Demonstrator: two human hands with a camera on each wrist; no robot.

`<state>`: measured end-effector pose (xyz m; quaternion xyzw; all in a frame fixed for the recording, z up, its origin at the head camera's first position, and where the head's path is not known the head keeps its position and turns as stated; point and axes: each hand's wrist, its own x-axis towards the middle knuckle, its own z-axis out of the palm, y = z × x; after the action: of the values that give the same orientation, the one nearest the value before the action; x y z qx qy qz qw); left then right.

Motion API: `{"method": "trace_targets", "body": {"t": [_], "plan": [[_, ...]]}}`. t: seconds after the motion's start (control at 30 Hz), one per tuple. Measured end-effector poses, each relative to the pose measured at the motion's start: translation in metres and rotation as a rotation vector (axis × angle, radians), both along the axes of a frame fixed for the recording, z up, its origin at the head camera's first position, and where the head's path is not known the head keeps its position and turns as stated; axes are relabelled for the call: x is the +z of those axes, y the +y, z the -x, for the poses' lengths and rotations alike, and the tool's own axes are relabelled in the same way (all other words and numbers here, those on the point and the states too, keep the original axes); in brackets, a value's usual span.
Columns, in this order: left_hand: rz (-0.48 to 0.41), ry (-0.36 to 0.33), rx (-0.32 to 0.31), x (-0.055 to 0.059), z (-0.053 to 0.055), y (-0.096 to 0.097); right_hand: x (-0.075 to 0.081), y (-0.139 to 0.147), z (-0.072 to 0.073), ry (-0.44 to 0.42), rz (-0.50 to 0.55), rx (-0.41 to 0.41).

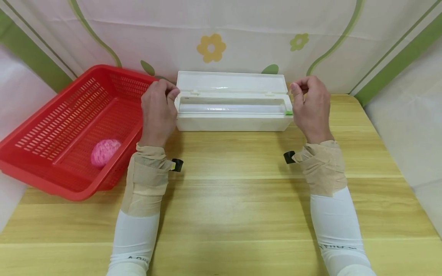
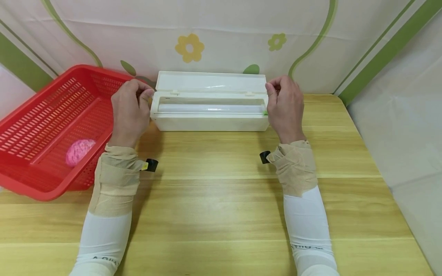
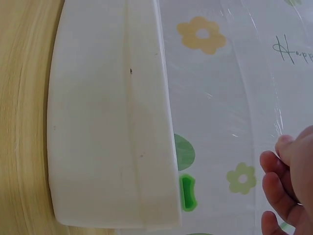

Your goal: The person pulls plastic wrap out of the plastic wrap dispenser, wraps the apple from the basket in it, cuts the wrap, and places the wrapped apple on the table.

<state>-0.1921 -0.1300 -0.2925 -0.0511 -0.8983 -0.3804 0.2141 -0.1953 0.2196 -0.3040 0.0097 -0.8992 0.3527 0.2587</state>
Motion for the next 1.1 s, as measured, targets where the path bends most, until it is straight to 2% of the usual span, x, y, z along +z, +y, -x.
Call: {"method": "trace_targets", "body": {"t": [0.27,0.77,1.1], "plan": [[-0.001,0.019,0.006,0.004,-0.002,0.001,0.003,-0.001,-0.001,0.047,0.007,-0.013],[-0.012,0.043,0.004,0.011,-0.007,0.002,0.008,-0.002,-0.003,0.079,0.02,-0.022],[-0.025,0.095,-0.005,0.014,-0.01,0.001,0.01,-0.003,-0.004,0.138,0.041,-0.018]]}}
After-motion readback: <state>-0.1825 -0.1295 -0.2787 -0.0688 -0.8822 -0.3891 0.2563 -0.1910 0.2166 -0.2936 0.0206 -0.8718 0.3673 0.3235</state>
